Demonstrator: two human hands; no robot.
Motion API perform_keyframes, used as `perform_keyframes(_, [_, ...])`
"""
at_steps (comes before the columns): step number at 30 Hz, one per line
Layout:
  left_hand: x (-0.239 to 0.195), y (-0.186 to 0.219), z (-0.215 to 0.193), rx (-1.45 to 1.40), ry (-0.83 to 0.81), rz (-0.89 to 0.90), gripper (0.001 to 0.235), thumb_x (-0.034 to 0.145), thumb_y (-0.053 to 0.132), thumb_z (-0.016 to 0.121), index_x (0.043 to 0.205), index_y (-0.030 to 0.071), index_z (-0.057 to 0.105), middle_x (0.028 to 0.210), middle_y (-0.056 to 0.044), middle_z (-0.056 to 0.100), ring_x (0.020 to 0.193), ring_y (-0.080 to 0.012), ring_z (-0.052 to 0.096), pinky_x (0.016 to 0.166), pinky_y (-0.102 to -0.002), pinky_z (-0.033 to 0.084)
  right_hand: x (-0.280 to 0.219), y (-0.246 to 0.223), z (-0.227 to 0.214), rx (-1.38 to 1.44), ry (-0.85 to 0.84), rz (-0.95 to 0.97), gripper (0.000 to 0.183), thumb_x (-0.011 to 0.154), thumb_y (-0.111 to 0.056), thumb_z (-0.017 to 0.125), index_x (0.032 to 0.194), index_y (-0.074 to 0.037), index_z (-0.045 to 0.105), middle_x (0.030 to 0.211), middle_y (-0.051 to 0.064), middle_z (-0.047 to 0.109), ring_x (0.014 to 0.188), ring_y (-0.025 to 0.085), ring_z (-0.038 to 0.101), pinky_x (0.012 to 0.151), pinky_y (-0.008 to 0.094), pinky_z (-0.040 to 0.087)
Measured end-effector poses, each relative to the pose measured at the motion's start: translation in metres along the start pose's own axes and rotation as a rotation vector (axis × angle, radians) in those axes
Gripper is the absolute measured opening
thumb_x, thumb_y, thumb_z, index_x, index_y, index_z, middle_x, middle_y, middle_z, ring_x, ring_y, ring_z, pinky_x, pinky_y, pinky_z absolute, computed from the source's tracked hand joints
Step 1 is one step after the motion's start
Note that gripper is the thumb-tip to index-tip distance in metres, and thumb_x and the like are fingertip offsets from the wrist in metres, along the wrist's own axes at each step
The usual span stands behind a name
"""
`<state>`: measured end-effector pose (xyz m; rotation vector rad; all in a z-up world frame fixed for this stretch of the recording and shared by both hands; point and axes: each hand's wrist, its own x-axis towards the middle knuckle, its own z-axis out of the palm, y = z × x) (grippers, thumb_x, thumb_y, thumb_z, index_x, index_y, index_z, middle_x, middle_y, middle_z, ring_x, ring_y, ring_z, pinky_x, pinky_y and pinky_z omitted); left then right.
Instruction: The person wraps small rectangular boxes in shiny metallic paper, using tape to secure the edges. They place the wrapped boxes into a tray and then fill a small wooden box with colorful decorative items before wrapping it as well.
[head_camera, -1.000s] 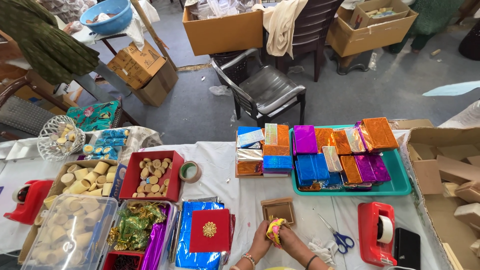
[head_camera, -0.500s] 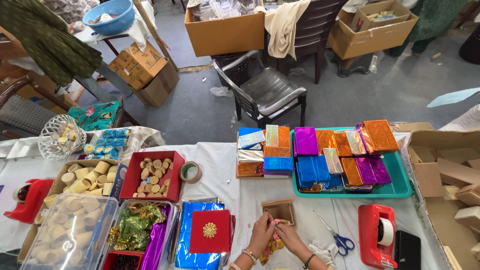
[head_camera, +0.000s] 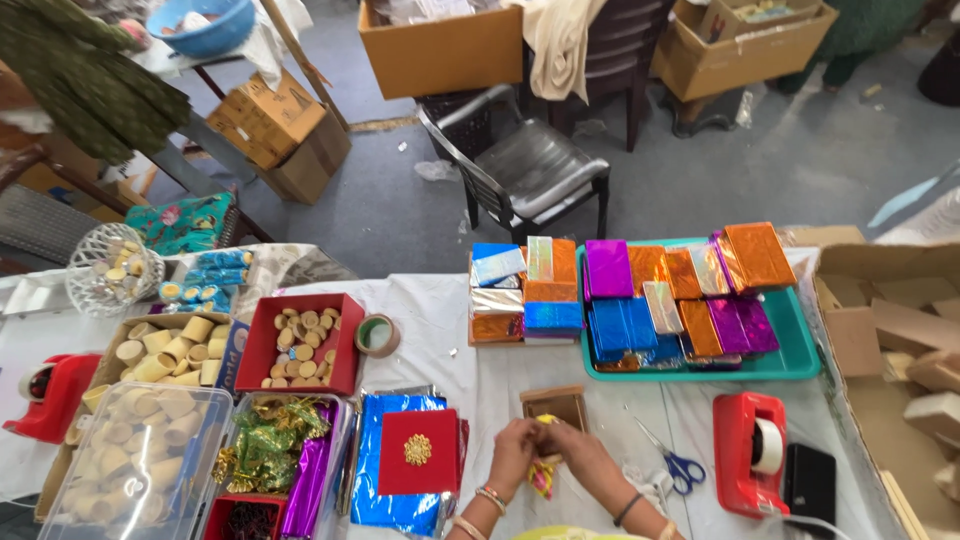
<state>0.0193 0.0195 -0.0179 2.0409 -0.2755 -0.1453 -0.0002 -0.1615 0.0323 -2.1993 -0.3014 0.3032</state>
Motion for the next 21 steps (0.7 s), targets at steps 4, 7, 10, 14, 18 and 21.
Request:
perform_keyframes(4, [-0.002, -0.035, 0.016, -0.155, 0.009, -0.039, 0.040, 0.083, -0.012, 0.057, 0.115, 0.006, 0.071, 0.110, -0.011, 0.069, 0.099, -0.0238, 0.071, 0.089, -0.031, 0.056, 0.009, 0.057, 0.028, 0.565, 0.171, 0.144, 0.018, 0.095, 0.004, 0.059, 0.111, -0.005, 0.061, 0.099, 0.008, 0.074, 0.092, 0.018, 0.076, 0.078, 0.030, 0.062])
perform_keyframes(7, [-0.004, -0.020, 0.012, -0.245, -0.012, -0.004, 0.039, 0.084, -0.008, 0.066, 0.121, 0.004, 0.069, 0.115, -0.011, 0.066, 0.105, -0.0222, 0.068, 0.093, -0.031, 0.053, 0.007, 0.070, 0.029, 0.898, 0.159, 0.241, 0.025, 0.095, 0.006, 0.055, 0.117, -0.005, 0.055, 0.107, 0.007, 0.070, 0.098, 0.017, 0.072, 0.084, 0.030, 0.060])
perform_keyframes(10, [0.000, 0.003, 0.006, -0.265, -0.031, -0.019, 0.041, 0.082, -0.005, 0.074, 0.122, 0.004, 0.067, 0.115, -0.011, 0.063, 0.106, -0.0227, 0.065, 0.094, -0.031, 0.052, 0.009, 0.071, 0.027, 1.043, 0.102, 0.234, 0.028, 0.096, 0.008, 0.052, 0.122, -0.004, 0.052, 0.116, 0.007, 0.065, 0.108, 0.015, 0.067, 0.095, 0.030, 0.056])
perform_keyframes(14, [0.000, 0.016, 0.005, -0.236, 0.030, -0.098, 0.041, 0.086, -0.006, 0.062, 0.125, 0.006, 0.068, 0.116, -0.009, 0.062, 0.107, -0.0215, 0.067, 0.092, -0.031, 0.055, 0.011, 0.073, 0.033, 0.880, 0.044, 0.147, 0.032, 0.094, 0.010, 0.049, 0.123, -0.005, 0.052, 0.120, 0.007, 0.062, 0.116, 0.014, 0.062, 0.098, 0.031, 0.053])
perform_keyframes(18, [-0.003, 0.016, 0.002, -0.222, 0.041, -0.075, 0.047, 0.082, -0.009, 0.058, 0.125, 0.005, 0.069, 0.115, -0.009, 0.059, 0.103, -0.0222, 0.067, 0.089, -0.031, 0.055, 0.008, 0.062, 0.021, 0.944, 0.052, 0.252, 0.030, 0.097, 0.006, 0.049, 0.123, -0.008, 0.051, 0.118, 0.007, 0.064, 0.108, 0.016, 0.063, 0.091, 0.032, 0.054])
perform_keyframes(21, [-0.005, 0.019, 0.002, -0.248, 0.015, -0.017, 0.041, 0.084, -0.007, 0.067, 0.124, 0.004, 0.070, 0.110, -0.010, 0.058, 0.100, -0.0232, 0.065, 0.087, -0.031, 0.053, 0.006, 0.056, 0.014, 1.008, 0.054, 0.268, 0.032, 0.095, 0.006, 0.047, 0.123, -0.008, 0.051, 0.119, 0.006, 0.064, 0.112, 0.015, 0.064, 0.095, 0.030, 0.053])
